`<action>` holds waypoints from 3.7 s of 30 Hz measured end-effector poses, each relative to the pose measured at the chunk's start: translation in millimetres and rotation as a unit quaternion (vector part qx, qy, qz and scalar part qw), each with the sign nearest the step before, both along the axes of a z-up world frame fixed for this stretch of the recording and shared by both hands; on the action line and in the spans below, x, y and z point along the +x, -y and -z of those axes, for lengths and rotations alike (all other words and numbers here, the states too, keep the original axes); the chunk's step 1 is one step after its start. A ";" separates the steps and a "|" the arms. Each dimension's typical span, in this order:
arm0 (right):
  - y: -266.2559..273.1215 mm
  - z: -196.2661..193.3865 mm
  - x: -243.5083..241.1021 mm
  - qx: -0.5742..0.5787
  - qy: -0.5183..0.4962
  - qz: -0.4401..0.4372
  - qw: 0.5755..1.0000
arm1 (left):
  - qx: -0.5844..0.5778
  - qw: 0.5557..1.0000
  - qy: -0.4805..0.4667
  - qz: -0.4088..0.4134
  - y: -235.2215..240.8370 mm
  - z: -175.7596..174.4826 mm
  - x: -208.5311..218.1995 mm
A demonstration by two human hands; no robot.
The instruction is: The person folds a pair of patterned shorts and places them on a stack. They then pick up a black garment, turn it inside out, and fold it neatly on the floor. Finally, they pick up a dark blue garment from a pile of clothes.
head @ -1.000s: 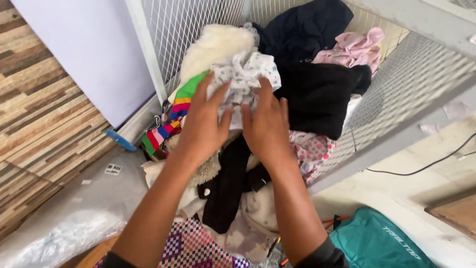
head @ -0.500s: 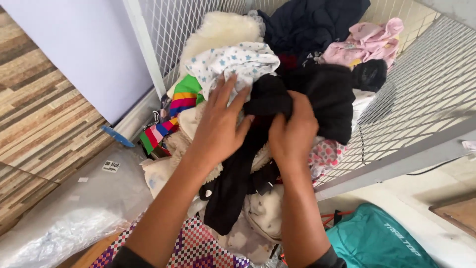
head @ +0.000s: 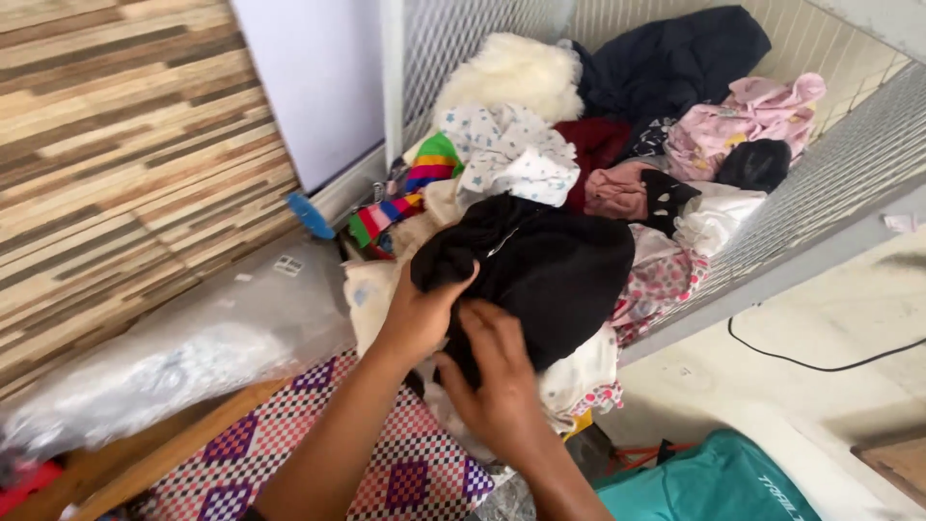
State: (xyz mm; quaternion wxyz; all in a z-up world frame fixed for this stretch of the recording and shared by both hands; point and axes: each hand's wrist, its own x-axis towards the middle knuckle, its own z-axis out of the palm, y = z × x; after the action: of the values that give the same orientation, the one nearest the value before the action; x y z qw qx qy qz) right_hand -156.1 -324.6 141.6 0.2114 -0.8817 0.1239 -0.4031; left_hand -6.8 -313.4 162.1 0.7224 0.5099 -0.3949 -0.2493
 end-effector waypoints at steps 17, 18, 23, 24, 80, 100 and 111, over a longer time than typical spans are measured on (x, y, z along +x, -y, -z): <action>-69.5 63.7 2.4 0.402 0.066 -0.024 0.913 | 0.219 0.956 -0.165 -0.105 -213.7 -14.0 18.8; -75.3 82.2 -0.8 0.558 -0.008 -0.031 0.829 | 0.241 0.951 -0.163 -0.103 -228.3 -23.7 12.0; -138.8 37.9 20.7 0.493 -0.065 0.007 0.868 | 0.194 0.965 -0.016 -0.177 -289.8 -26.0 10.9; -139.9 32.8 24.8 0.425 -0.100 0.024 0.899 | 0.080 0.958 0.146 -0.235 -299.7 -20.6 17.8; -181.7 77.1 54.0 0.383 -0.043 -0.330 0.862 | -0.061 0.976 0.117 -0.176 -372.5 32.2 -30.6; -162.5 47.7 53.5 0.725 0.124 -0.314 0.601 | 0.340 0.935 0.035 0.091 -355.8 91.9 -15.8; -127.9 63.4 62.0 0.385 0.150 -0.178 0.893 | 0.324 0.928 -0.083 -0.163 -389.4 151.0 5.8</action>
State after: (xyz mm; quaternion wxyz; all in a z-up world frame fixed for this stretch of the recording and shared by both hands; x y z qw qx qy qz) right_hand -94.1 -196.7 78.2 0.6185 -0.6679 0.0775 -0.4067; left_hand -0.9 76.0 11.1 0.5786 0.7511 -0.1423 -0.2843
